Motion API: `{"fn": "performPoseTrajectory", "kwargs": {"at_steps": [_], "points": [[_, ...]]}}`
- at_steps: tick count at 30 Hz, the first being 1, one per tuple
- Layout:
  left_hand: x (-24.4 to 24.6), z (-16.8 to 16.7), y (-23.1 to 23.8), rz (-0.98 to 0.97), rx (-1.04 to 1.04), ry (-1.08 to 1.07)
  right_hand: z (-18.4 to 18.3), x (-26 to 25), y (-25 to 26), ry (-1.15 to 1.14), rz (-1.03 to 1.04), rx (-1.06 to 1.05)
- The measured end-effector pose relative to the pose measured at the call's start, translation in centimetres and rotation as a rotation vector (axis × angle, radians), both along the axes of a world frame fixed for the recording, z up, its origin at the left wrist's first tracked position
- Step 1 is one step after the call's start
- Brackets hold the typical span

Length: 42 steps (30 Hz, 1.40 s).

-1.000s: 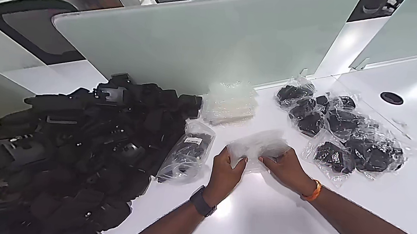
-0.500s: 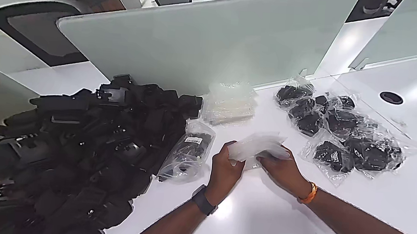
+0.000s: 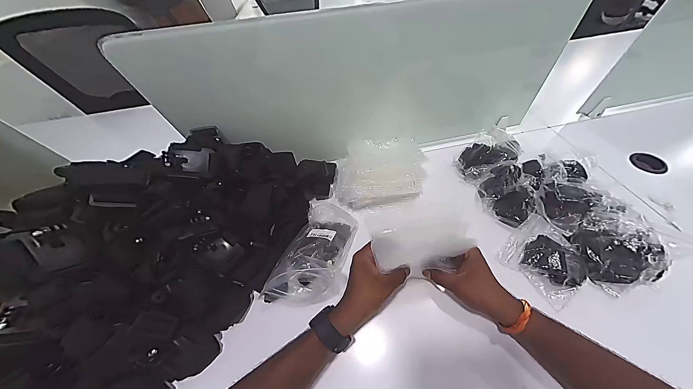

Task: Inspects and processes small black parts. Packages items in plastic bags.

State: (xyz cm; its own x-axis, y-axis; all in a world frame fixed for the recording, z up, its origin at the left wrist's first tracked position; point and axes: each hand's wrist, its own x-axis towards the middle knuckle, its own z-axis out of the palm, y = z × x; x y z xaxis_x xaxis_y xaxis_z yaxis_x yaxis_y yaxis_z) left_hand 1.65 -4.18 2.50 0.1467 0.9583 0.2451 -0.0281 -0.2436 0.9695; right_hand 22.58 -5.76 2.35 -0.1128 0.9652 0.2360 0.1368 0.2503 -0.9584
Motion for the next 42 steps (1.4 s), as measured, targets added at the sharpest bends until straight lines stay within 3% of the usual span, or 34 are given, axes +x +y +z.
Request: {"fn": "performPoseTrajectory", "kwargs": {"at_steps": [3, 9, 12, 17, 21, 24, 28, 32, 37, 42], "points": [[-0.1, 0.9, -0.9, -0.068, 0.026, 0.009, 0.3, 0.0, -0.5, 0.048, 0.023, 0.129], [0.2, 1.1, -1.5, -0.060, -0.030, 0.043, 1.2, -0.4, -1.2, 0.221, -0.068, -0.058], [0.2, 0.5, -2.1, -0.018, -0.096, 0.029, 1.4, -0.6, -2.0, 0.082, -0.045, 0.001], [0.3, -0.2, -2.1, -0.024, -0.037, 0.100, 0.0, -0.6, -1.3, -0.145, -0.057, 0.043], [-0.3, 1.4, -2.8, -0.089, -0.251, -0.166, 1.3, 0.1, -0.6, 0.100, 0.044, -0.026], [-1.7, -0.6, -2.7, -0.233, -0.344, -0.385, 1.4, 0.2, -0.1, 0.325, 0.092, -0.048], [-1.6, -1.7, -2.6, -0.297, -0.305, -0.435, 1.5, -1.3, -1.1, 0.432, 0.085, -0.009], [-1.5, -2.0, -2.8, -0.323, -0.211, -0.138, 1.4, -1.9, -2.1, 0.396, 0.008, -0.004], [1.3, 0.5, -1.5, -0.123, -0.278, -0.250, 0.9, -0.8, -0.5, 0.259, -0.072, 0.055], [0.7, 0.3, -1.2, 0.018, -0.305, -0.215, 3.2, 2.2, 0.1, -0.023, 0.059, -0.203]]}}
